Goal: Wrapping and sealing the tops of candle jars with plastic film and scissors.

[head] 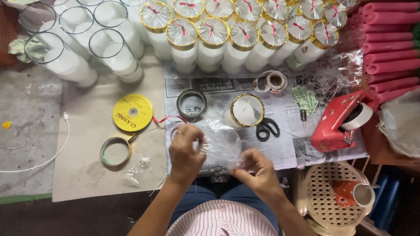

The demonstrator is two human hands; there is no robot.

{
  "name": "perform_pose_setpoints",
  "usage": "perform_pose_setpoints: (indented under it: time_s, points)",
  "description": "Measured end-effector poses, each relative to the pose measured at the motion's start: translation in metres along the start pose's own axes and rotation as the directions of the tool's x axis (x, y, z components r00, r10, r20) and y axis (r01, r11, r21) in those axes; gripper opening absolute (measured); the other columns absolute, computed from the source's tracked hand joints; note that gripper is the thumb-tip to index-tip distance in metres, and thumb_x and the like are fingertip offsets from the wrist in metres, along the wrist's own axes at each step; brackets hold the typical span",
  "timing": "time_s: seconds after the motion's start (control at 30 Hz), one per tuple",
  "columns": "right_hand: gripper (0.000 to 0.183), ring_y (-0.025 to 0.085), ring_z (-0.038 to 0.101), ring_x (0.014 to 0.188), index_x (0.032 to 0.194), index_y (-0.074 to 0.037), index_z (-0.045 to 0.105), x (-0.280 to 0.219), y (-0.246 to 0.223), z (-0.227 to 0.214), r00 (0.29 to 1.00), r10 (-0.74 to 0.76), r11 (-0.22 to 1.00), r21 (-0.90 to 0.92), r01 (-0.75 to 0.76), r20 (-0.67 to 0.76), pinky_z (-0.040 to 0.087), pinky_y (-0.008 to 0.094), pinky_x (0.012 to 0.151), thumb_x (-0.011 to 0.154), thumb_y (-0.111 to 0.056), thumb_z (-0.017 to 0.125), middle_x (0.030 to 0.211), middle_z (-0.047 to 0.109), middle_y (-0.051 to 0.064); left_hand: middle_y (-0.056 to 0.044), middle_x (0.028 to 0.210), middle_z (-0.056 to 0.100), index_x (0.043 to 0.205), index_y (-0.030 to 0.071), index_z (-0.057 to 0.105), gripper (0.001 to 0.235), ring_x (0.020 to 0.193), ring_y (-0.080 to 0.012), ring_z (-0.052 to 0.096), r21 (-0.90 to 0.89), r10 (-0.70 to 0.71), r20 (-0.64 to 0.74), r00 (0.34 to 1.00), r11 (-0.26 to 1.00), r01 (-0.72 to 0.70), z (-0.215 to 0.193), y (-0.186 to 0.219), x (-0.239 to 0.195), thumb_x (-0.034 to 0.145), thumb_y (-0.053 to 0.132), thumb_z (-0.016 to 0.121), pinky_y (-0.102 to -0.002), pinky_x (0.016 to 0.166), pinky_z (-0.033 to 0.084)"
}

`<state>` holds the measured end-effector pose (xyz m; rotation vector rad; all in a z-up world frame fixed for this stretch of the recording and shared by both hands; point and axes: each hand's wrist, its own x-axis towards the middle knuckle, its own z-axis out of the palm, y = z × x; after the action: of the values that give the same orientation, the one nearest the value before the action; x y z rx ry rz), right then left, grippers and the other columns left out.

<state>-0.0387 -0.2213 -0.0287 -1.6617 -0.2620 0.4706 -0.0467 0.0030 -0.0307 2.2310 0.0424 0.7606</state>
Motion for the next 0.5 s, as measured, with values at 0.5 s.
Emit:
perform_pose_setpoints:
  time_s: [0.5]
  points:
    - [0.026, 0.02, 0.061, 0.074, 0.088, -0.006, 0.063, 0.043, 0.034, -0.021, 0.894, -0.35, 0.822, -0.548, 0.151, -0.278, 0.052, 0.032, 0.065, 0.069, 0.008, 0.054, 0.083, 0.062, 0.007, 0.01, 0.067, 0.049, 0.081, 0.017, 0.057, 0.03, 0.059, -0.0028, 0.041, -0.469, -0.188, 0.7, 0.689, 0.607, 0.642, 0.008, 0.039, -0.037, 0.085, 0.011, 0.086, -0.023, 0.053, 0.032]
